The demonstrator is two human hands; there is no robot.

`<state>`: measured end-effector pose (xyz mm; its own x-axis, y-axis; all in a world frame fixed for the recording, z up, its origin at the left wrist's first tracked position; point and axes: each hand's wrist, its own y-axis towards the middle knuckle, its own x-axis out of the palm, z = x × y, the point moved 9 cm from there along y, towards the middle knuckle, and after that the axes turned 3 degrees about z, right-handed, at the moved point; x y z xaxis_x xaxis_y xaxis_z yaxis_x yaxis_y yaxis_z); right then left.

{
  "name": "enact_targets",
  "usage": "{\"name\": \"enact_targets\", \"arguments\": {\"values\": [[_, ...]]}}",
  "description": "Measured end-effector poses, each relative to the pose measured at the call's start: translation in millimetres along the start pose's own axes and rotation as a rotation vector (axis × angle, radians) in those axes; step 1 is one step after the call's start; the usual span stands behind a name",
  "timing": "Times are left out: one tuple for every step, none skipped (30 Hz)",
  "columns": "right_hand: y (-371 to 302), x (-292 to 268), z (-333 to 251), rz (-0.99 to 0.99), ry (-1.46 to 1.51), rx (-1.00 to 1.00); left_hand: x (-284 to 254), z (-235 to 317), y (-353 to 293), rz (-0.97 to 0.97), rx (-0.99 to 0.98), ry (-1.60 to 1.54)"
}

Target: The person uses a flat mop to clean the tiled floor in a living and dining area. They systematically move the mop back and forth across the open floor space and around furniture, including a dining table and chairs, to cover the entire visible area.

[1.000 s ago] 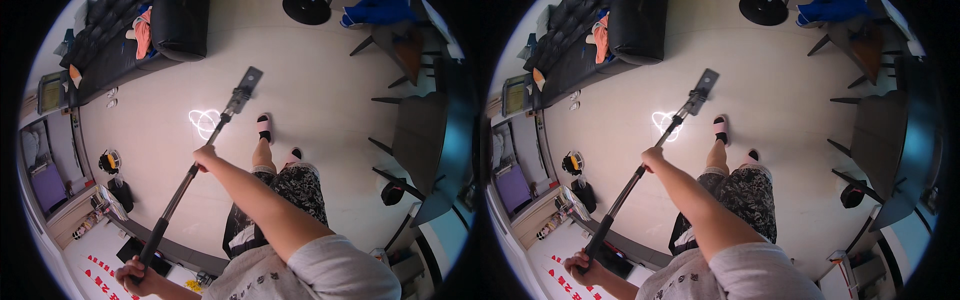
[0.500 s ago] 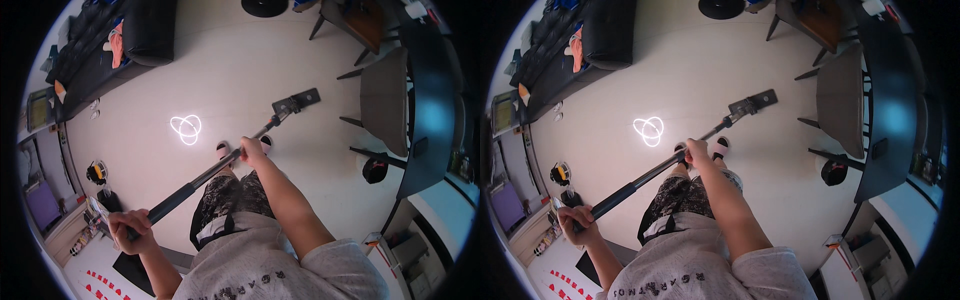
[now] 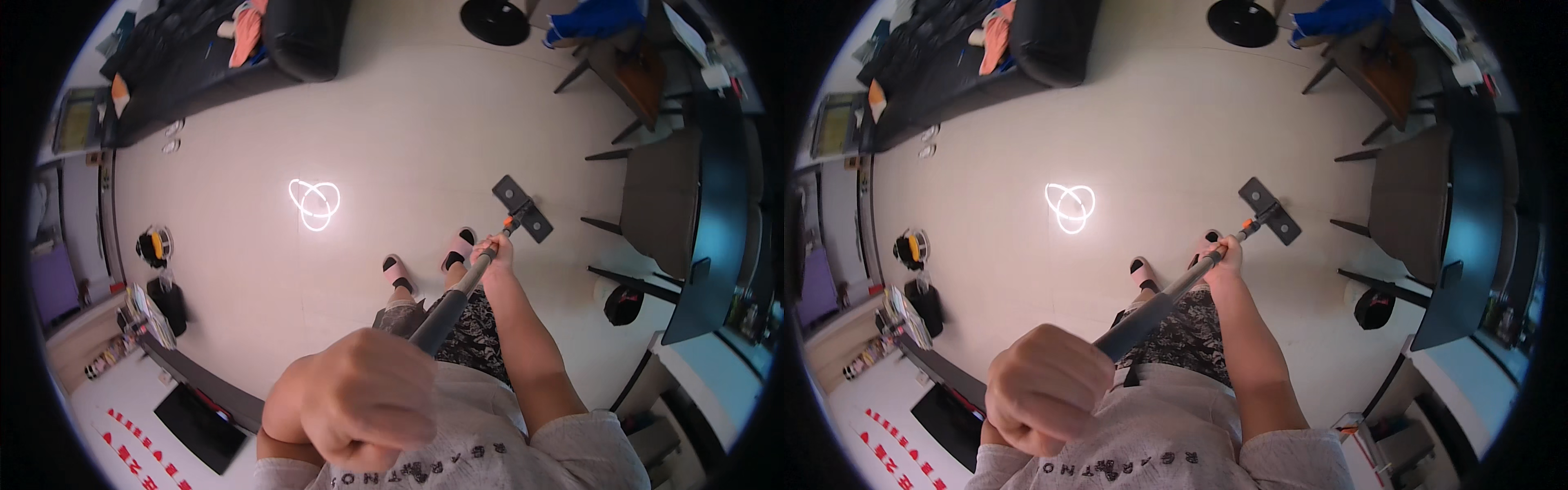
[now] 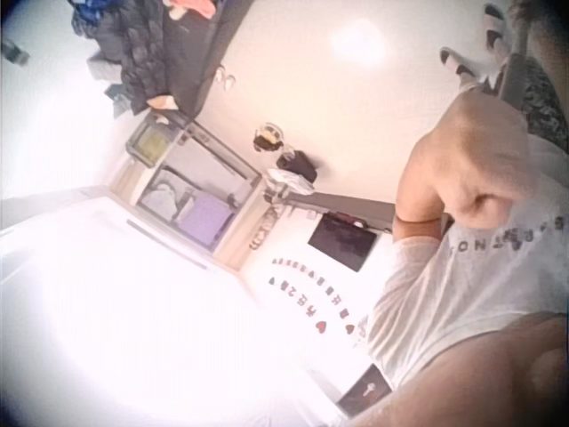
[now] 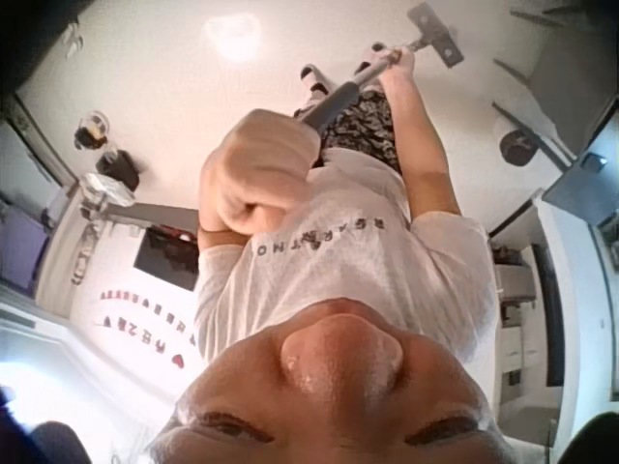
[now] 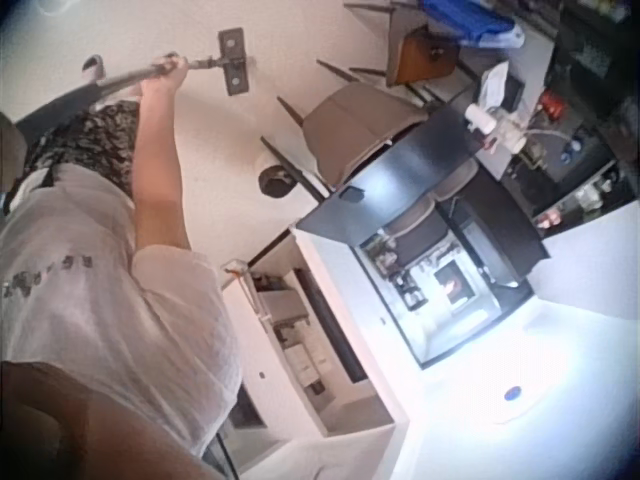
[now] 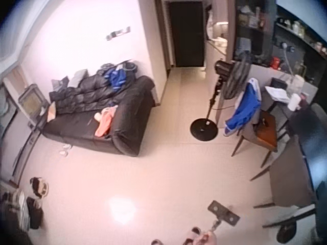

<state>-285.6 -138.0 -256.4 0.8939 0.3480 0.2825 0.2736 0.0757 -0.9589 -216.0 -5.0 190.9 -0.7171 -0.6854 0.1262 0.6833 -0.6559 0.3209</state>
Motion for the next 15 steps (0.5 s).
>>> {"name": "enact_targets", "arguments": {"values": [[0, 12, 24, -0.027, 0.003, 0.029, -6, 11, -19, -0.019, 0.02, 0.012], [2, 21, 42, -0.053, 0.01, 0.056, -13, 21, -32, -0.041, 0.039, 0.023], [25, 21, 64, -0.15, 0.008, 0.093, -21, 33, -35, -0.072, 0.055, 0.029], [23, 31, 89, -0.123, -0.047, 0.099, -32, 43, -50, -0.037, 0.035, 0.084], [12, 51, 117, -0.09, -0.099, 0.092, -43, 53, -73, -0.009, 0.022, 0.128], [-4, 82, 169, -0.097, -0.176, 0.142, -44, 78, -98, 0.044, -0.019, 0.235], [-8, 101, 202, -0.125, -0.238, 0.163, -51, 92, -129, 0.136, -0.014, 0.308], [-8, 112, 238, -0.146, -0.29, 0.193, -61, 103, -150, 0.225, -0.023, 0.378], [-3, 121, 277, -0.168, -0.356, 0.232, -68, 114, -171, 0.242, 0.024, 0.409], [7, 130, 314, -0.193, -0.416, 0.259, -80, 120, -193, 0.344, 0.034, 0.527], [28, 137, 355, -0.211, -0.511, 0.262, -87, 126, -213, 0.43, 0.048, 0.621], [54, 144, 394, -0.246, -0.58, 0.255, -89, 122, -234, 0.487, 0.072, 0.722], [44, 144, 435, -0.213, -0.75, 0.26, -96, 129, -266, 0.605, 0.053, 0.72], [32, 141, 470, -0.183, -0.917, 0.262, -102, 136, -302, 0.721, 0.035, 0.718], [24, 136, 499, -0.184, -0.994, 0.264, -104, 140, -336, 0.835, 0.024, 0.704]]}}
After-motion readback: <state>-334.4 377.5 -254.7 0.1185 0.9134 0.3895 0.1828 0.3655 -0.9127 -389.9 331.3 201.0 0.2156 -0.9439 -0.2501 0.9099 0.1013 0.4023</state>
